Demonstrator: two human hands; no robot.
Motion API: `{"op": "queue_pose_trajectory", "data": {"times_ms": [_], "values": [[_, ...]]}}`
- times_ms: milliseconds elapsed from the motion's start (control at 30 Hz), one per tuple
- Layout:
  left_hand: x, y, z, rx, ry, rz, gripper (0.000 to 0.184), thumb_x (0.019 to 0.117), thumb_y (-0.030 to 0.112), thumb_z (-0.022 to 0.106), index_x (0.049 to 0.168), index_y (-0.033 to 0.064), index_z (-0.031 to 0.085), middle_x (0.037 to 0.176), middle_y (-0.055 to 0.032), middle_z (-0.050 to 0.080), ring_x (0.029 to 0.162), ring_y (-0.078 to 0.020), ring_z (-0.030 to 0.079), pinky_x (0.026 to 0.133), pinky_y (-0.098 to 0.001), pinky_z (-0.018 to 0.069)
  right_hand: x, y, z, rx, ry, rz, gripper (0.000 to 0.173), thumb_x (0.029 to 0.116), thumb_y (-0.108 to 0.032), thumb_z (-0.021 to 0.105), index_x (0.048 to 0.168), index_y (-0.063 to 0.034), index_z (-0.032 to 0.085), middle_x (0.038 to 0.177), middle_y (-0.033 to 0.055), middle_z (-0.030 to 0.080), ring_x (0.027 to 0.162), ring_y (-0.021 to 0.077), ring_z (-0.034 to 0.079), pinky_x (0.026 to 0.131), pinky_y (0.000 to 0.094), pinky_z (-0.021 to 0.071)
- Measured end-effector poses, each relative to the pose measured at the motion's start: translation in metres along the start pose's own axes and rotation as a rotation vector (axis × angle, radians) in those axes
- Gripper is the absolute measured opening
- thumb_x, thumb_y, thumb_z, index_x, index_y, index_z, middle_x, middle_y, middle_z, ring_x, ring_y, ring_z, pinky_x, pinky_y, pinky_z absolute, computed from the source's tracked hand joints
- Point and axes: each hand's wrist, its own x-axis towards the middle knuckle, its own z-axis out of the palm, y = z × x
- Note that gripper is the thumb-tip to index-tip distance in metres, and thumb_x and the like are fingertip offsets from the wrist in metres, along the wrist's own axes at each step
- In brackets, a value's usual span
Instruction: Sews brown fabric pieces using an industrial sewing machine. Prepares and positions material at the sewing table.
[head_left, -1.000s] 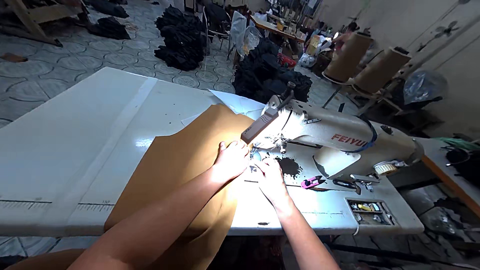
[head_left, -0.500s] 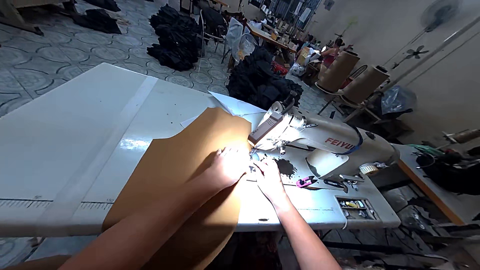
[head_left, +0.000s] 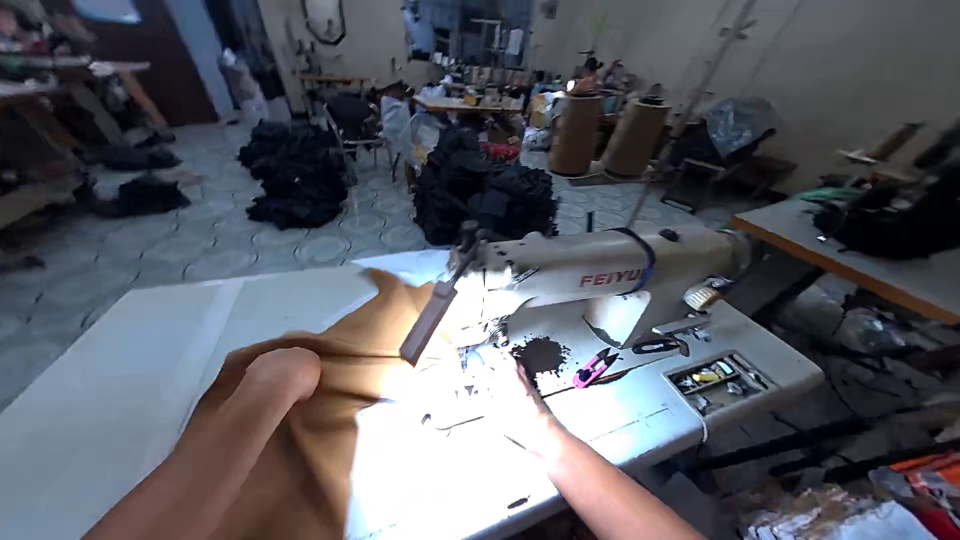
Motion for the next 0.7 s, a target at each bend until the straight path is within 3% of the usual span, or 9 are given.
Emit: {"op": "queue_pose_trajectory", "data": {"times_ms": [100, 200, 267, 300, 400, 467, 533, 600, 700], "values": [[0.052, 0.015, -0.025, -0.077, 0.228, 0.201, 0.064, 0.0908, 0.003, 0.066, 0.152, 0.0075, 0.048, 0.138, -0.0332, 0.057, 0.129, -0.0541, 0.053, 0.100, -0.0710, 0.0440, 0.000, -0.003, -0.006, 0.036, -0.047, -0.003, 0.045, 0.1026, -0.023, 0.054, 0.141, -0.0003, 0.058, 0.153, 0.0218, 0.048, 0.148, 0.0338, 0.039, 0.125, 0.0445, 0.0251], [0.019, 0.045, -0.064, -0.301, 0.254, 0.351, 0.070, 0.0998, -0.007, 0.052, 0.162, 0.0039, 0.022, 0.163, -0.0272, 0.031, 0.150, -0.0428, 0.032, 0.121, -0.0551, 0.0287, 0.000, -0.002, -0.002, 0.184, 0.004, 0.009, 0.047, 0.1017, -0.019, 0.057, 0.141, 0.0059, 0.056, 0.153, 0.0270, 0.047, 0.147, 0.0385, 0.039, 0.124, 0.0451, 0.0257], [0.044, 0.033, -0.048, -0.550, 0.427, 0.588, 0.061, 0.0995, -0.007, 0.050, 0.157, -0.0059, 0.030, 0.159, -0.0359, 0.030, 0.148, -0.0515, 0.031, 0.119, -0.0610, 0.0282, 0.004, -0.001, -0.002, 0.233, -0.006, 0.020, 0.047, 0.1015, -0.018, 0.058, 0.142, 0.0059, 0.055, 0.153, 0.0266, 0.047, 0.146, 0.0383, 0.040, 0.124, 0.0450, 0.0261], [0.050, 0.027, -0.041, -0.566, 0.430, 0.600, 0.055, 0.1014, -0.004, 0.050, 0.155, -0.0034, 0.037, 0.158, -0.0336, 0.034, 0.147, -0.0503, 0.035, 0.118, -0.0617, 0.0304, 0.006, -0.001, -0.003, 0.232, -0.020, 0.012, 0.046, 0.1017, -0.018, 0.058, 0.141, 0.0050, 0.056, 0.152, 0.0260, 0.048, 0.146, 0.0377, 0.040, 0.124, 0.0450, 0.0264], [0.005, 0.019, -0.016, -0.470, 0.261, 0.603, 0.036, 0.1056, 0.006, 0.052, 0.140, -0.0035, 0.058, 0.136, -0.0298, 0.061, 0.129, -0.0452, 0.057, 0.111, -0.0603, 0.0405, 0.004, -0.006, -0.009, 0.226, -0.053, -0.003, 0.045, 0.1024, -0.017, 0.057, 0.142, 0.0050, 0.055, 0.153, 0.0253, 0.047, 0.147, 0.0369, 0.039, 0.124, 0.0455, 0.0251], [-0.041, 0.023, 0.005, -0.479, 0.132, 0.712, 0.030, 0.1043, 0.009, 0.054, 0.128, -0.0053, 0.066, 0.127, -0.0256, 0.067, 0.121, -0.0384, 0.064, 0.108, -0.0558, 0.0448, 0.000, -0.011, -0.013, 0.277, 0.017, 0.010, 0.040, 0.1024, -0.013, 0.056, 0.137, 0.0072, 0.059, 0.146, 0.0257, 0.055, 0.141, 0.0360, 0.048, 0.121, 0.0455, 0.0309], [-0.087, 0.043, 0.018, -0.495, 0.024, 0.828, 0.034, 0.1049, 0.011, 0.053, 0.135, -0.0007, 0.064, 0.131, -0.0192, 0.068, 0.124, -0.0299, 0.064, 0.111, -0.0473, 0.0455, -0.009, -0.016, -0.017, 0.325, 0.318, -0.032, 0.026, 0.0983, -0.005, 0.058, 0.116, 0.0090, 0.071, 0.119, 0.0263, 0.070, 0.117, 0.0367, 0.066, 0.107, 0.0459, 0.0480], [-0.114, 0.078, 0.028, -0.494, 0.032, 0.942, 0.034, 0.1076, 0.012, 0.048, 0.133, -0.0026, 0.064, 0.128, -0.0196, 0.069, 0.122, -0.0275, 0.065, 0.110, -0.0429, 0.0459, -0.017, -0.008, -0.020, 0.372, 0.699, -0.144, 0.020, 0.0914, 0.000, 0.061, 0.103, 0.0048, 0.077, 0.099, 0.0214, 0.074, 0.097, 0.0330, 0.072, 0.093, 0.0445, 0.0565], [-0.108, 0.152, 0.055, -0.581, 0.410, 1.203, 0.030, 0.1017, 0.006, 0.047, 0.109, -0.0112, 0.071, 0.104, -0.0253, 0.073, 0.101, -0.0344, 0.071, 0.095, -0.0484, 0.0536, -0.052, 0.011, -0.028, 0.435, 1.015, -0.182, 0.022, 0.0884, 0.002, 0.060, 0.104, 0.0046, 0.076, 0.098, 0.0190, 0.074, 0.094, 0.0288, 0.072, 0.089, 0.0420, 0.0581]]}}
